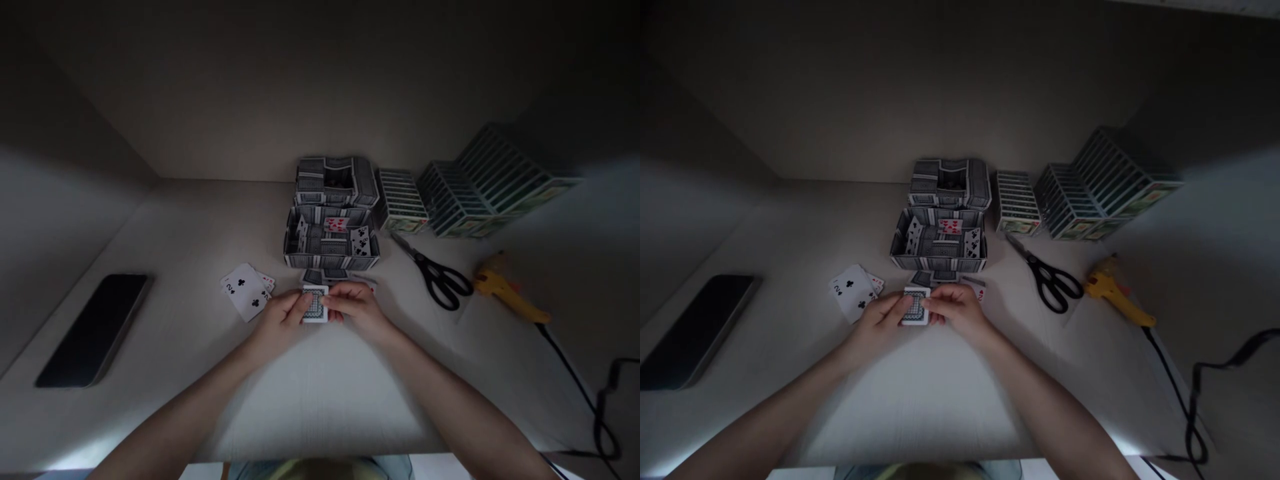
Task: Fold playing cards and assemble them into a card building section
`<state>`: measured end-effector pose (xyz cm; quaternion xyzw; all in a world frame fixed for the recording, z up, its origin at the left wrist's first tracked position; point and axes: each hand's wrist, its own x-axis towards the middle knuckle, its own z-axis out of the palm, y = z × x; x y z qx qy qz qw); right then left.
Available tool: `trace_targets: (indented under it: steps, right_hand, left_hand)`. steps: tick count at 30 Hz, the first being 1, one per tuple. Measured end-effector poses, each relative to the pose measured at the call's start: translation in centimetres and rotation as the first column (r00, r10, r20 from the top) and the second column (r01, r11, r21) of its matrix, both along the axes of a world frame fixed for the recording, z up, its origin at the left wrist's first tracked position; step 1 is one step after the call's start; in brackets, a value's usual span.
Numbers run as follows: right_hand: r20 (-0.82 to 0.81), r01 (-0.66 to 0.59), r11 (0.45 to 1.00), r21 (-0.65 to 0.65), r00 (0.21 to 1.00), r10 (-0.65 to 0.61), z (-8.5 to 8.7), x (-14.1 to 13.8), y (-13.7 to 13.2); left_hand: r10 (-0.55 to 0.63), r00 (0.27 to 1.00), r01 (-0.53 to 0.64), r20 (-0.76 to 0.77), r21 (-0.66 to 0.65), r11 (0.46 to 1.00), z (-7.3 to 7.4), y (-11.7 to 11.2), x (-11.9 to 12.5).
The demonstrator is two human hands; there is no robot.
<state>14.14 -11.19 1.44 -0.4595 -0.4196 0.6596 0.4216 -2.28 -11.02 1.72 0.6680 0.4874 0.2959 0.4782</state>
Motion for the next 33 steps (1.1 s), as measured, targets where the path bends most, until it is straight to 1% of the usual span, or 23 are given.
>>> trace_targets:
  steps: [4,10,16,21,25,27,29,33]
  right_hand:
    - [-0.015,0.004,1.0,-0.005,1.0,-0.004,-0.25,-0.02,0.0]
    - [-0.013,0.026,0.999,0.019,1.0,-0.025,-0.12,0.04,-0.02]
    - [-0.018,0.072,0.997,0.034,0.997,-0.071,-0.06,-0.01,0.04]
    - [-0.01,0.083,0.996,0.032,0.996,-0.083,0.2,-0.17,0.06]
    - [-0.022,0.091,0.995,0.042,0.996,-0.09,0.01,-0.18,0.07]
    - [-0.022,0.094,0.995,0.046,0.995,-0.093,-0.13,-0.16,0.07]
    - [-0.019,0.095,0.995,0.044,0.995,-0.094,-0.24,-0.14,0.07]
    - [-0.008,0.098,0.994,0.039,0.995,-0.098,-0.33,-0.15,0.06]
  left_hand:
    - [0.002,1.0,-0.001,0.02,-0.028,1.0,-0.15,0.0,0.03]
    - [0.015,1.0,-0.014,0.014,-0.066,0.998,-0.15,0.25,-0.09]
    - [-0.046,0.999,0.049,0.02,-0.199,0.979,0.54,0.14,-0.13]
    - [-0.025,0.996,0.044,0.08,-0.257,0.965,0.33,-0.03,-0.02]
    - [0.0,0.993,0.04,0.118,-0.336,0.941,-0.01,-0.02,0.01]
    - [0.009,0.995,0.027,0.102,-0.344,0.938,-0.08,0.05,0.0]
    - [0.015,0.998,0.008,0.069,-0.323,0.947,-0.06,0.12,-0.01]
    - [-0.008,0.999,-0.006,-0.049,-0.275,0.962,0.31,0.12,-0.06]
